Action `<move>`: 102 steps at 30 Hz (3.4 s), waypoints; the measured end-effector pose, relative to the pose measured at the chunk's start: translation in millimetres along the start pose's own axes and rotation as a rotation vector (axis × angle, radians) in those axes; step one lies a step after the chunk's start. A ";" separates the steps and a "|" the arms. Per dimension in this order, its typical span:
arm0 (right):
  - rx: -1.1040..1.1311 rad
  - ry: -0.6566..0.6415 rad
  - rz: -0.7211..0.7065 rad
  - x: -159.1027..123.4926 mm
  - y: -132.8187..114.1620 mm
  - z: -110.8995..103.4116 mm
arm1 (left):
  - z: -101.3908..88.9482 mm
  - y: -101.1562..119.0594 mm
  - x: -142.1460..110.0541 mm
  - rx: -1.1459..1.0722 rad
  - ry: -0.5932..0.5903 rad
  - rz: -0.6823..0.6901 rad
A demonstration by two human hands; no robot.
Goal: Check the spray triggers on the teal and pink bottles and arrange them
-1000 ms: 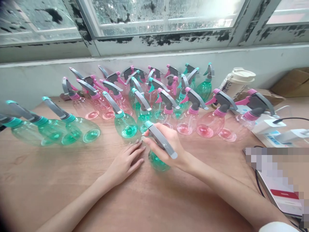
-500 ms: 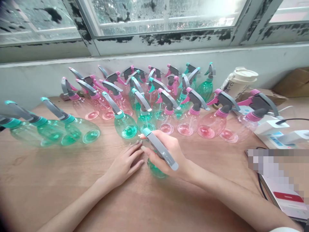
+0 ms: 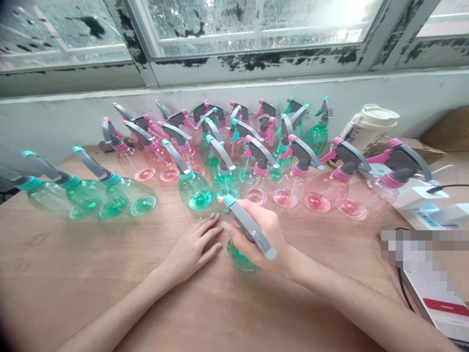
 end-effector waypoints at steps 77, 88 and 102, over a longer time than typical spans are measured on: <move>0.090 -0.077 -0.110 9.3 -7.3 -1.8 | -2.2 2.0 2.4 -0.034 -0.032 -0.032; 0.125 -0.058 -0.094 5.9 -4.8 -0.1 | -1.4 0.9 1.6 -0.044 -0.017 -0.031; 0.030 -0.040 -0.139 8.3 -8.3 -2.0 | -5.7 3.0 -0.5 -0.133 -0.051 -0.037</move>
Point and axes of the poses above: each hand's wrist, its own x-axis towards the middle knuckle, its own z-axis out of the palm, y = z × x, the point moved 1 cm from there along x, towards the middle knuckle, and after that the axes turned 5 degrees about y, right-handed, at the moved point
